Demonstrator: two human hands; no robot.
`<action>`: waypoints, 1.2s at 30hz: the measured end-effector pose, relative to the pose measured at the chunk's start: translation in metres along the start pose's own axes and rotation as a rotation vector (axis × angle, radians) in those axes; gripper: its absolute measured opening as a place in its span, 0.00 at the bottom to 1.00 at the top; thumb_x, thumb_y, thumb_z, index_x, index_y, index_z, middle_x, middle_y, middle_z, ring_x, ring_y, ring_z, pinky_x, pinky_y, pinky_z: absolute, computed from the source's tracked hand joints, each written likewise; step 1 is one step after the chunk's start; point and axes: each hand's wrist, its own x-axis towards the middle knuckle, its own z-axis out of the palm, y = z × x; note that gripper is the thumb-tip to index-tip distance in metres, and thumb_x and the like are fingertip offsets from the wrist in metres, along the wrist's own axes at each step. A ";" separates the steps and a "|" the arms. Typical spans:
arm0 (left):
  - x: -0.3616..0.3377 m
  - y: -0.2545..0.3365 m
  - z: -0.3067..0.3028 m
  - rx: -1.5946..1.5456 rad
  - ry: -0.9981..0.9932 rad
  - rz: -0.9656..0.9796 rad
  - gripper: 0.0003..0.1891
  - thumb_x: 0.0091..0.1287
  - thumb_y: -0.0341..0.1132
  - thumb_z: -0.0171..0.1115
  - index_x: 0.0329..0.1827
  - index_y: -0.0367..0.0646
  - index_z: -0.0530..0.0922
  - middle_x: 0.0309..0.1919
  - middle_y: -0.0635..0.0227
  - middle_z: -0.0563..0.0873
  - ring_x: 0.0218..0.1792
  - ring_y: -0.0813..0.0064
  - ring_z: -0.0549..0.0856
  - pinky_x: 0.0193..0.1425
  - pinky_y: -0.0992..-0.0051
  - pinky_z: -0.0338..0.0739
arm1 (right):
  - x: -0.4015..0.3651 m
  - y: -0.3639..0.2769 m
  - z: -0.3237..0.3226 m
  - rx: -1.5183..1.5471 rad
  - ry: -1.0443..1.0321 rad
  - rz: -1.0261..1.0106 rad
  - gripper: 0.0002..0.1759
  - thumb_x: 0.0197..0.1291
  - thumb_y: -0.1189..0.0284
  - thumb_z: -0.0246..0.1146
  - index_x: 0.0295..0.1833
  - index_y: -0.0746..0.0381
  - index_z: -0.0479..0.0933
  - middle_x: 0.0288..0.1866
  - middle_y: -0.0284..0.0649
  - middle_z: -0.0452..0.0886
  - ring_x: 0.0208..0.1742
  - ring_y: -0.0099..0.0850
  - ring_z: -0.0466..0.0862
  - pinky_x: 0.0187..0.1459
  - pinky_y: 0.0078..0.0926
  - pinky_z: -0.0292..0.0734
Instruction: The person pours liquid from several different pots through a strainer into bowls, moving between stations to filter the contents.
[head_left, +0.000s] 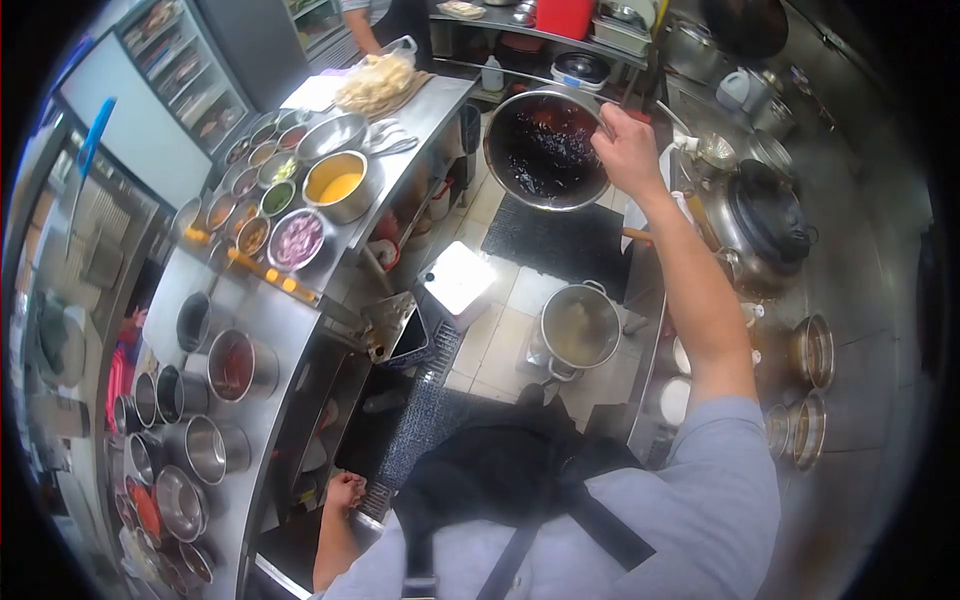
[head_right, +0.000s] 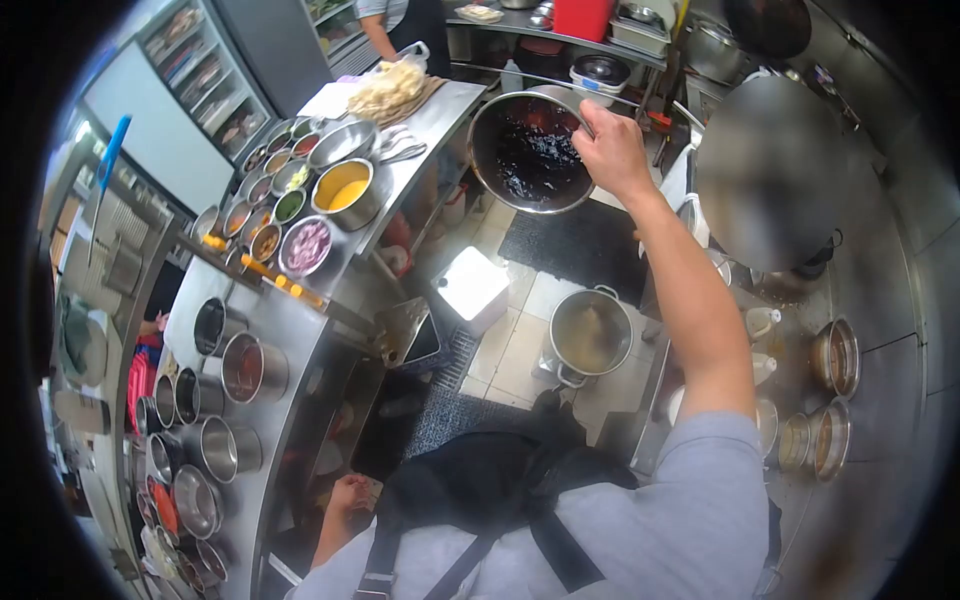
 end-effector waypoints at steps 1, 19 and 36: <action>0.003 -0.015 -0.011 -0.055 0.027 -0.021 0.06 0.67 0.26 0.55 0.43 0.43 0.78 0.34 0.67 0.85 0.26 0.74 0.84 0.21 0.75 0.73 | -0.003 -0.022 0.008 -0.002 -0.009 -0.011 0.09 0.53 0.73 0.59 0.33 0.66 0.66 0.26 0.54 0.73 0.32 0.55 0.78 0.34 0.46 0.69; -0.007 -0.170 -0.126 -0.191 0.138 -0.180 0.08 0.71 0.33 0.54 0.48 0.45 0.79 0.38 0.69 0.85 0.31 0.72 0.85 0.32 0.65 0.78 | -0.047 -0.253 0.115 0.244 -0.168 -0.018 0.09 0.52 0.76 0.58 0.31 0.68 0.64 0.22 0.51 0.65 0.22 0.43 0.69 0.29 0.37 0.65; -0.129 0.016 -0.108 -0.512 0.315 0.400 0.12 0.69 0.30 0.59 0.53 0.39 0.77 0.40 0.68 0.85 0.35 0.80 0.83 0.37 0.78 0.78 | -0.084 -0.350 0.267 0.652 -0.633 -0.216 0.08 0.50 0.74 0.58 0.31 0.68 0.68 0.21 0.52 0.68 0.23 0.47 0.70 0.30 0.41 0.67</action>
